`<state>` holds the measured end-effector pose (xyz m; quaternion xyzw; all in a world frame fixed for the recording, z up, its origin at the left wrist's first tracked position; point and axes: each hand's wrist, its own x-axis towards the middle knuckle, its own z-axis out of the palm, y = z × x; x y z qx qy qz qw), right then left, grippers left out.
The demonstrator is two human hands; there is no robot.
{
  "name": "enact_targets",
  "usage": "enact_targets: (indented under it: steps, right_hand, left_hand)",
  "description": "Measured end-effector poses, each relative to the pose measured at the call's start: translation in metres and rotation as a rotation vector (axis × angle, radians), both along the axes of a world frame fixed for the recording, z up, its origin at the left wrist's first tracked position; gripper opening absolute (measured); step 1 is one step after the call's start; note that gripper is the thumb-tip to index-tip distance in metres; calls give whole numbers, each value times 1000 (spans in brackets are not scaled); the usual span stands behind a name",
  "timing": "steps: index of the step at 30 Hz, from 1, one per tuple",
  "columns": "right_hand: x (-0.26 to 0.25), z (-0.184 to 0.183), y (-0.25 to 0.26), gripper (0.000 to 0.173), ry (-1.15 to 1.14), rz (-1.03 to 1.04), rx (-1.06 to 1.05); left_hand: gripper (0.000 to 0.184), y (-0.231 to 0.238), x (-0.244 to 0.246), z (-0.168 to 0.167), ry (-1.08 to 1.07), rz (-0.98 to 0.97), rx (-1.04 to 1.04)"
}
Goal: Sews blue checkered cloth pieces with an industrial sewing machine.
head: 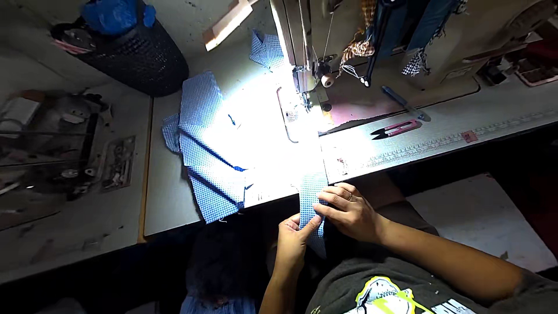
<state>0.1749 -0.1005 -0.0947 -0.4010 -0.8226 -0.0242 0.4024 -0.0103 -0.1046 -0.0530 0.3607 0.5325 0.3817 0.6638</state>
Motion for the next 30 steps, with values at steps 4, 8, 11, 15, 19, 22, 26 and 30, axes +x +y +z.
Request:
enact_targets:
  steps: [4,8,11,15,19,22,26,30]
  right_hand:
    - [1,-2,3,21,16,70,7]
    - [6,-1,8,23,58,161,-48]
    - [6,2,12,22,153,233,-118]
    - [2,14,20,20,246,238,-206]
    - [-2,22,26,20,317,192,-290]
    - [-2,23,26,21,360,163,-330]
    - [-4,24,25,23,389,153,-349]
    - [-8,25,26,23,356,155,-280]
  left_hand:
    - [6,-12,-13,3,16,-61,-6]
    - [22,-37,-48,27,93,-147,302]
    - [34,-34,-69,44,15,-137,566]
    - [24,-11,-56,65,-265,99,570]
    - [25,17,-43,72,-122,321,721]
    - [39,29,-40,73,80,444,827]
    - [32,28,-48,79,184,429,862]
    - [18,21,-54,83,283,441,891]
